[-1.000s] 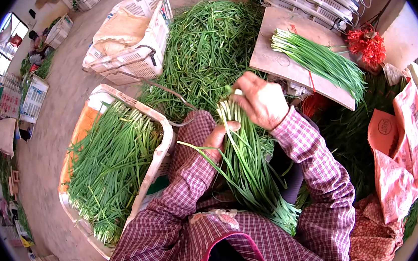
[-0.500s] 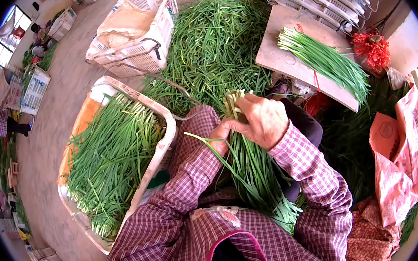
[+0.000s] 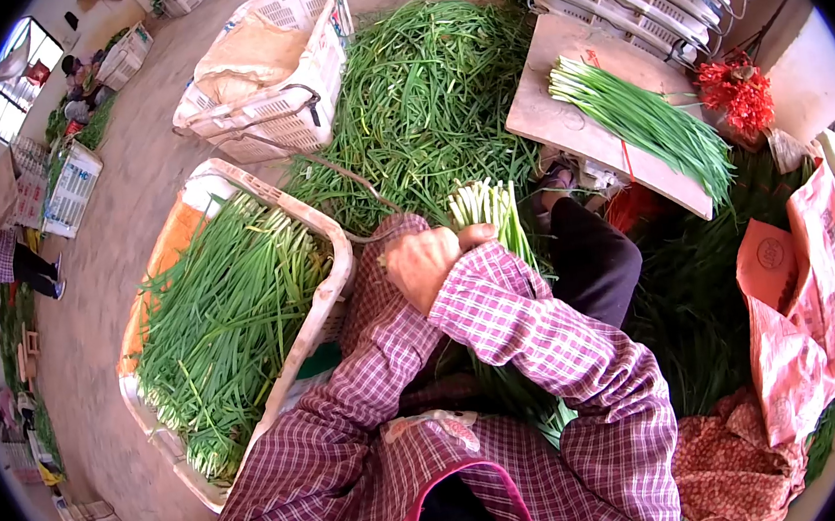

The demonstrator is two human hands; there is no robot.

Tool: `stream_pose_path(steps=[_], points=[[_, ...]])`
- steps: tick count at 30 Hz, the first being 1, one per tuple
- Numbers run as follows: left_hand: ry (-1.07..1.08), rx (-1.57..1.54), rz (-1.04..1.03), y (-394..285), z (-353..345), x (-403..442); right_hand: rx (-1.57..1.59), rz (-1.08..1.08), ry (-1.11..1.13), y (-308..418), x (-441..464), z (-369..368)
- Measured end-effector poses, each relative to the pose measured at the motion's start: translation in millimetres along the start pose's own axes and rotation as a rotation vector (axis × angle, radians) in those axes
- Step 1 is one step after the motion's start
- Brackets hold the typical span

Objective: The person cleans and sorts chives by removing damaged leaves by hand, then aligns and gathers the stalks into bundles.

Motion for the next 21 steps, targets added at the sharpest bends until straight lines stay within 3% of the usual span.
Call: stream_pose_path(steps=[1,3,5,7,8,9,10,11,12,13,14,15,16,19,20,21], points=[[-0.012,-0.005,-0.010,-1,2,0,-0.694,-0.322,0.256,-18,-9,-5],[-0.072,0.005,-0.075,-4,6,1,-2.480,-0.934,0.656,-37,-24,3],[-0.151,0.022,-0.161,-12,5,3,-3.274,-1.107,0.710,-68,8,-43],[-0.209,0.012,-0.177,-15,5,5,-3.238,-0.628,0.863,-82,29,-96],[-0.240,0.004,-0.157,-15,5,6,-3.181,-0.613,0.707,-71,39,-115],[-0.210,-0.001,0.122,2,9,3,-3.115,-0.585,0.563,-61,48,-135],[-0.185,-0.077,0.157,26,38,16,-3.051,-0.593,0.370,-57,60,-161],[-0.121,-0.098,0.141,22,30,15,-2.674,-0.418,-0.181,-38,59,-184],[-0.058,-0.119,0.126,18,21,14,-2.609,-0.298,-0.355,-36,60,-212],[0.031,-0.157,0.135,18,18,15,-2.459,-0.187,-0.209,-41,68,-235],[0.058,-0.203,0.106,14,9,15,-2.298,-0.007,-0.350,-39,71,-256],[0.081,-0.193,0.090,9,2,14,-2.202,-0.228,-0.174,-46,82,-268],[0.107,-0.183,0.071,5,-4,14,-2.181,-0.348,-0.133,-45,87,-277],[0.159,-0.185,0.041,-4,-23,11,-2.364,-0.270,-0.563,3,78,-256],[0.186,-0.175,0.025,-7,-29,9,-2.365,-0.398,-0.632,17,68,-233],[0.123,-0.065,0.000,-4,-21,10,-2.313,-0.287,-0.792,38,54,-211]])
Point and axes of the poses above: each hand's wrist, its own x-axis towards the middle knuckle, its own z-axis out of the back of the hand, y = z × x, the point moved 9 cm from there along x, towards the middle knuckle, and after that the axes turned 5 degrees about y, right-handed, at the moved point
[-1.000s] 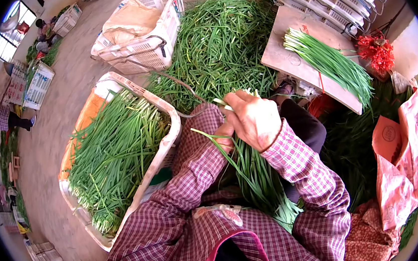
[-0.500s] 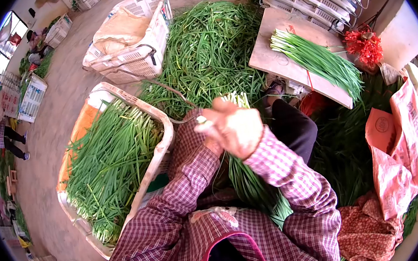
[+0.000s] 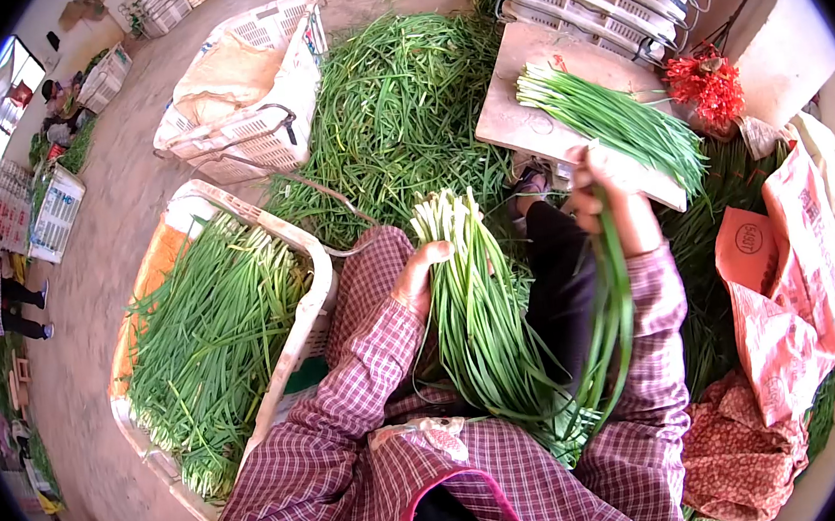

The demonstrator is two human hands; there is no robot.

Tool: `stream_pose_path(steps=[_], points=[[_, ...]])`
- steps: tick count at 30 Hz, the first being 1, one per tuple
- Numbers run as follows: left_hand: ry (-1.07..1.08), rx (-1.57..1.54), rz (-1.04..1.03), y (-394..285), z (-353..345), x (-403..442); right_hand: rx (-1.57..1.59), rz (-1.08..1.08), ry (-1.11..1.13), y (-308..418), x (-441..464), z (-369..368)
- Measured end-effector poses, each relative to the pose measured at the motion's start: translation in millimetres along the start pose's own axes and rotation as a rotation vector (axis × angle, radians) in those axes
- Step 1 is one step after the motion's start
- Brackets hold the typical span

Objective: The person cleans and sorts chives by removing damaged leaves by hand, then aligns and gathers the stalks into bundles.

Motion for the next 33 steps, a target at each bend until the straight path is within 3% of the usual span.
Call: stream_pose_path(steps=[3,4,5,6,9,11,14,17,21,23,33], points=[[-0.174,0.145,0.072,13,36,-5,0.127,-0.096,0.082,-87,20,-17],[-0.133,0.155,0.091,16,37,-2,0.216,-0.047,0.109,-105,25,-22],[-0.141,0.123,0.072,0,1,-9,0.304,0.000,0.135,-118,29,-27],[-0.135,0.089,0.103,4,7,-8,0.352,0.059,0.172,-118,28,-37],[-0.146,0.097,0.095,-4,-6,-9,0.447,-0.092,0.201,-115,21,-53],[-0.157,0.185,0.038,-13,-13,-6,0.155,0.059,0.202,-99,19,-53],[-0.099,0.259,-0.038,-22,-29,-3,0.053,0.052,0.336,-85,16,-59],[-0.100,0.287,-0.040,-23,-29,-1,-0.038,0.008,0.313,-78,15,-56],[-0.193,0.233,-0.123,-37,-31,-8,0.098,0.029,0.195,-71,8,-47],[-0.267,0.152,-0.055,-29,-20,-13,0.113,0.049,0.171,-73,7,-39],[-0.257,0.258,-0.158,-38,-32,-12,-0.221,0.156,0.240,-62,18,-58]])
Point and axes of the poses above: each hand's wrist, its own x-axis towards the middle knuckle, its own z-axis out of the back of the hand, y = z × x, the point moved 9 cm from there along x, towards the middle knuckle, and after that the axes turned 5 degrees about y, right-handed, at the moved point
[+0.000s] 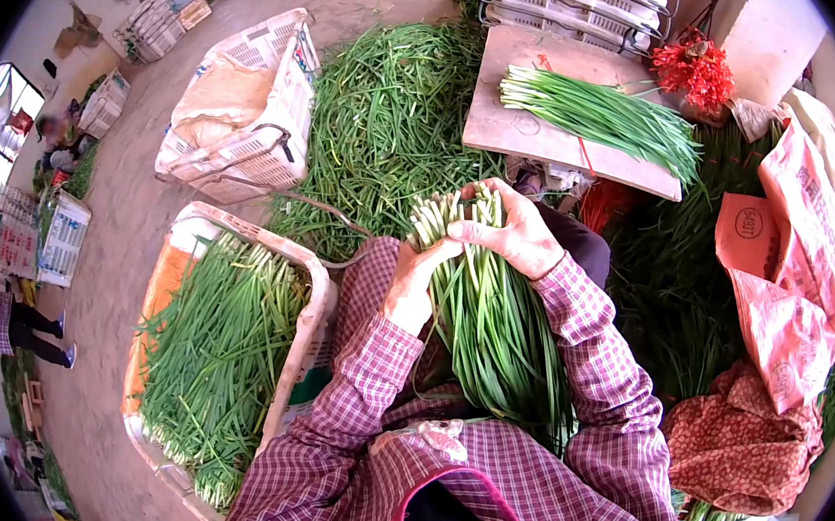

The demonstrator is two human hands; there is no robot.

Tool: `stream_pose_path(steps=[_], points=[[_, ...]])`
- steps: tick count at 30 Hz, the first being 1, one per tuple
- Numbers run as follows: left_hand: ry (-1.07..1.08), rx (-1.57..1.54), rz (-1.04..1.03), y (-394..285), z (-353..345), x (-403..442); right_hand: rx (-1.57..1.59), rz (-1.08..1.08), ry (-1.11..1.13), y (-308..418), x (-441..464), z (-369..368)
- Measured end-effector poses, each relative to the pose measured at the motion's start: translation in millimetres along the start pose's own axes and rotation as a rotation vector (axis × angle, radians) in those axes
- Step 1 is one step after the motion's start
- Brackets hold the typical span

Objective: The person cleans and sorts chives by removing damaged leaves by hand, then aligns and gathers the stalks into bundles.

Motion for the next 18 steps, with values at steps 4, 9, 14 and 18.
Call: stream_pose_path(steps=[4,9,14,18], points=[[-0.028,-0.092,0.054,3,2,-1,-0.171,0.004,-0.057,1,-2,7],[-0.042,-0.217,0.164,18,18,3,0.292,-0.122,-0.054,-13,-12,20],[-0.016,-0.249,0.120,20,24,8,0.372,-0.131,-0.014,-27,-11,23],[0.018,-0.399,0.083,3,24,14,0.321,-0.072,-0.093,-7,-12,34]])
Point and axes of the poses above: each hand's wrist, its own x-axis towards the middle knuckle, its own z-axis out of the back of the hand, y = z × x, the point moved 9 cm from there along x, towards the middle knuckle, and after that the axes turned 5 degrees about y, right-handed, at the moved point
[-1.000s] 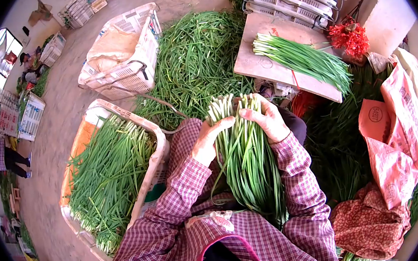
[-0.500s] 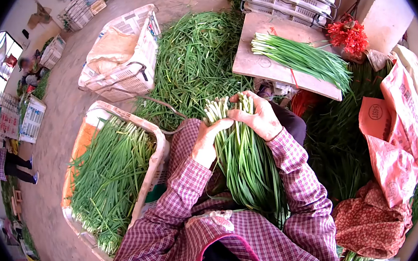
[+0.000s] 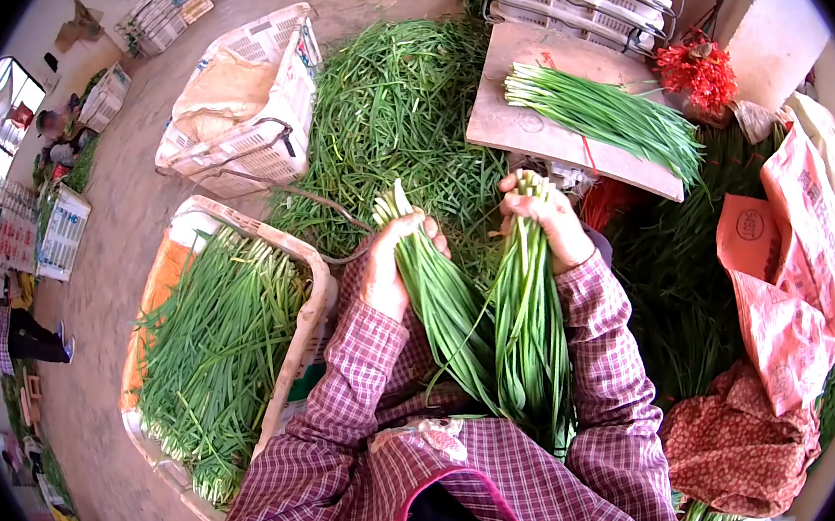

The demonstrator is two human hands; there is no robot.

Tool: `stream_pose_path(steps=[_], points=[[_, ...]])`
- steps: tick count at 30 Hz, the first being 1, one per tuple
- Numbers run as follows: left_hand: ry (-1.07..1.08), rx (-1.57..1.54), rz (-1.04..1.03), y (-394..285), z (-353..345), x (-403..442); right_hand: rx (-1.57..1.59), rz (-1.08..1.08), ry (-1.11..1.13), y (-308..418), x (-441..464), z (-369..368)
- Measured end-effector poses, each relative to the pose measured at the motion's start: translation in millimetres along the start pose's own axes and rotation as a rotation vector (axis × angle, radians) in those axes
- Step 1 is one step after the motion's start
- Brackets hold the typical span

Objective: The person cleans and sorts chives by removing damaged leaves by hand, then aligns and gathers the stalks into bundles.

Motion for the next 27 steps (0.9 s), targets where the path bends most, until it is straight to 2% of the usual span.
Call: stream_pose_path(steps=[2,4,5,6,8,10,15,19,24,27], points=[[0.051,-0.015,-0.046,-23,3,2,0.092,0.072,0.004,16,2,15],[0.117,-0.066,-0.056,-44,2,2,0.127,0.054,-0.051,31,-2,22],[0.096,-0.001,-0.039,-48,-2,1,0.109,0.065,0.004,40,-1,15],[0.074,0.065,-0.028,-51,-7,0,0.083,0.044,-0.050,42,-2,12],[0.163,0.282,0.075,-39,-16,3,0.032,0.044,-0.004,40,0,-9],[0.206,0.497,0.025,-29,-39,0,-0.043,0.017,0.040,28,6,-20],[0.153,0.644,0.033,-19,-58,-13,-0.057,0.019,0.094,14,9,-36],[0.090,0.690,0.033,-18,-53,-12,-0.114,0.025,0.105,15,9,-39],[0.156,0.606,0.061,-14,-47,-11,-0.152,0.007,0.106,13,9,-37],[0.126,0.586,0.050,-15,-40,-10,-0.093,-0.033,0.135,3,9,-35]])
Point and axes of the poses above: each hand's wrist, its own x-axis towards the middle knuckle, its own z-axis out of the back of the hand, y = z × x, the point moved 9 cm from there along x, towards the middle knuckle, and after that the axes turned 5 degrees about y, right-handed, at the moved point
